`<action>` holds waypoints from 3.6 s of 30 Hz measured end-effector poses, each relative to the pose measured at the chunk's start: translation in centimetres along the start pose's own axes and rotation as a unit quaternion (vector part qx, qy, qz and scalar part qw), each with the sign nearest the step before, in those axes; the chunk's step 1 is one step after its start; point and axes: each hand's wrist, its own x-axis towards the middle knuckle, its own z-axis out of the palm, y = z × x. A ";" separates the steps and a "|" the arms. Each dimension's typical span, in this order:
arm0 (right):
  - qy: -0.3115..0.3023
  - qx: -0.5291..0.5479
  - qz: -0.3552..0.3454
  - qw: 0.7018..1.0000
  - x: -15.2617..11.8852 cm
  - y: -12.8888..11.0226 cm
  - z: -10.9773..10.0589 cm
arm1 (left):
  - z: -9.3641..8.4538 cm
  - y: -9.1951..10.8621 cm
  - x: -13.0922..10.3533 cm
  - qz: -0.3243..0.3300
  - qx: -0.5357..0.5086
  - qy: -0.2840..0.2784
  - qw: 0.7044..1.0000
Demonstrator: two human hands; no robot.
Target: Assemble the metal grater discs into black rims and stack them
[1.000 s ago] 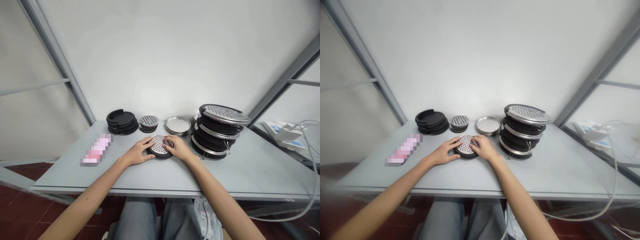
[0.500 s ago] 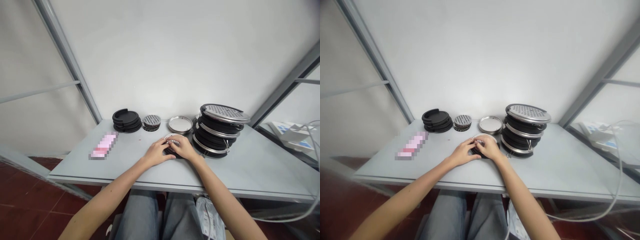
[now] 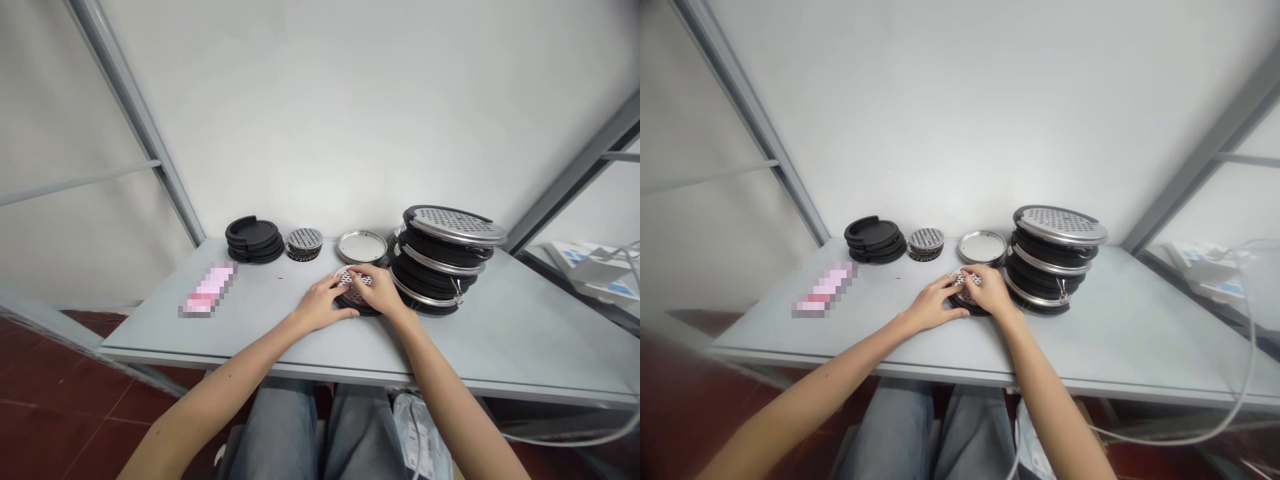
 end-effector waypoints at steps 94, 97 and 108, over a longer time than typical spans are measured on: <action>-0.108 -0.192 0.179 0.959 6.3 2.9 1.0 | -4.4 -11.0 -0.5 -0.052 -0.012 0.174 0.983; -0.098 -0.203 0.175 0.958 5.8 3.4 0.7 | -4.4 -10.7 -0.4 -0.048 -0.015 0.169 0.984; 0.064 -0.129 0.019 0.989 5.8 4.1 0.4 | -4.6 -10.1 -0.5 -0.041 -0.016 0.169 0.985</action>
